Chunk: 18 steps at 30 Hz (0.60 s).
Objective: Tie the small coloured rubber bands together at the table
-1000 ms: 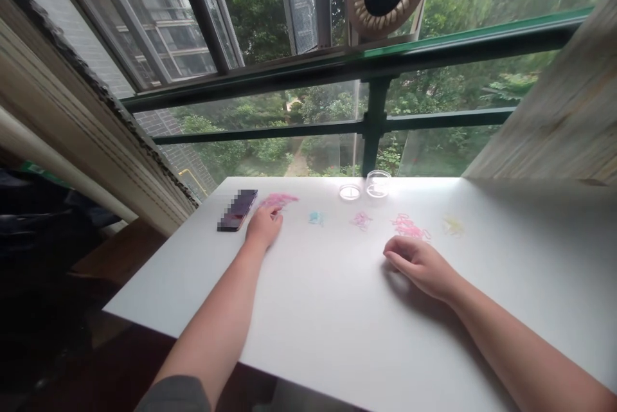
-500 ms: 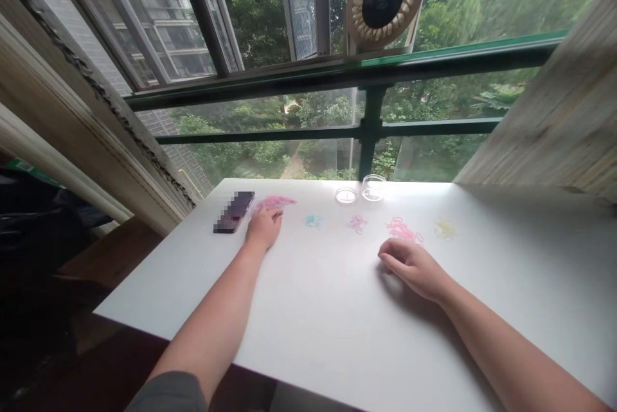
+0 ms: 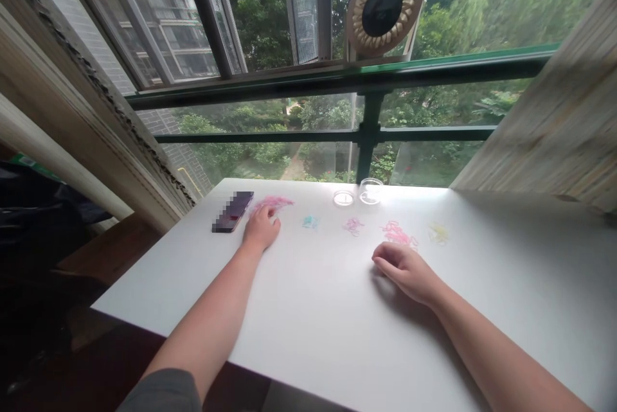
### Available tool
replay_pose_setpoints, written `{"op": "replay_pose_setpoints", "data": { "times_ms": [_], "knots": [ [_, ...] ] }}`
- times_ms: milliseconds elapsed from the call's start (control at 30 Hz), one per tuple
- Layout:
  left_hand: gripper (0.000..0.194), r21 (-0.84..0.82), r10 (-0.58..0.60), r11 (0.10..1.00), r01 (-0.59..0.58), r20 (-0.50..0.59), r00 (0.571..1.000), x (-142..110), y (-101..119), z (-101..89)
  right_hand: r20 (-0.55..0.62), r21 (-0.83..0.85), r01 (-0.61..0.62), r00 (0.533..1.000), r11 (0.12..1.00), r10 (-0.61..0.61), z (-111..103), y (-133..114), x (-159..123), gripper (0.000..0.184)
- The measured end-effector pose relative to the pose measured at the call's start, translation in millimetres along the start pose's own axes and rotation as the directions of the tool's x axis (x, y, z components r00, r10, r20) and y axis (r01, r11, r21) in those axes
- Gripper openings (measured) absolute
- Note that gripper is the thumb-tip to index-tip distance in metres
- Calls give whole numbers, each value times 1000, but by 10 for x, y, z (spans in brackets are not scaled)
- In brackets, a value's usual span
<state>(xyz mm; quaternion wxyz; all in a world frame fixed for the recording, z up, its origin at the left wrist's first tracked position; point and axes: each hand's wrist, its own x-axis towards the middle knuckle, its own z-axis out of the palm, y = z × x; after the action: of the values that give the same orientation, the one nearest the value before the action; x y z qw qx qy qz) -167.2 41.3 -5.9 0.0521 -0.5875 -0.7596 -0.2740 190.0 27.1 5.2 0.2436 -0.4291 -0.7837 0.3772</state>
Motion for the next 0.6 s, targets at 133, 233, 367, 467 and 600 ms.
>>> {"op": "replay_pose_setpoints", "data": {
  "times_ms": [133, 233, 367, 467, 600],
  "knots": [
    [29, -8, 13, 1000, -13, 13, 1000, 16, -2, 1, 20, -11, 4, 1000, 1000, -4, -4, 3, -4, 14],
    [27, -18, 18, 1000, -17, 20, 1000, 21, -6, -2, 24, -17, -3, 1000, 1000, 3, -7, 7, -6, 14],
    [25, -26, 19, 999, -19, 19, 1000, 20, -10, -15, 21, -17, -1, 1000, 1000, 1, -4, 13, 0, 14],
    [24, -22, 11, 1000, -11, 11, 1000, 19, -12, -22, 20, -13, 5, 1000, 1000, -5, 3, 21, 9, 14],
    [22, -16, -1, 1000, 1, 1, 1000, 19, -14, -23, 10, -4, 13, 1000, 1000, -13, 8, 30, 20, 14]
  ]
}}
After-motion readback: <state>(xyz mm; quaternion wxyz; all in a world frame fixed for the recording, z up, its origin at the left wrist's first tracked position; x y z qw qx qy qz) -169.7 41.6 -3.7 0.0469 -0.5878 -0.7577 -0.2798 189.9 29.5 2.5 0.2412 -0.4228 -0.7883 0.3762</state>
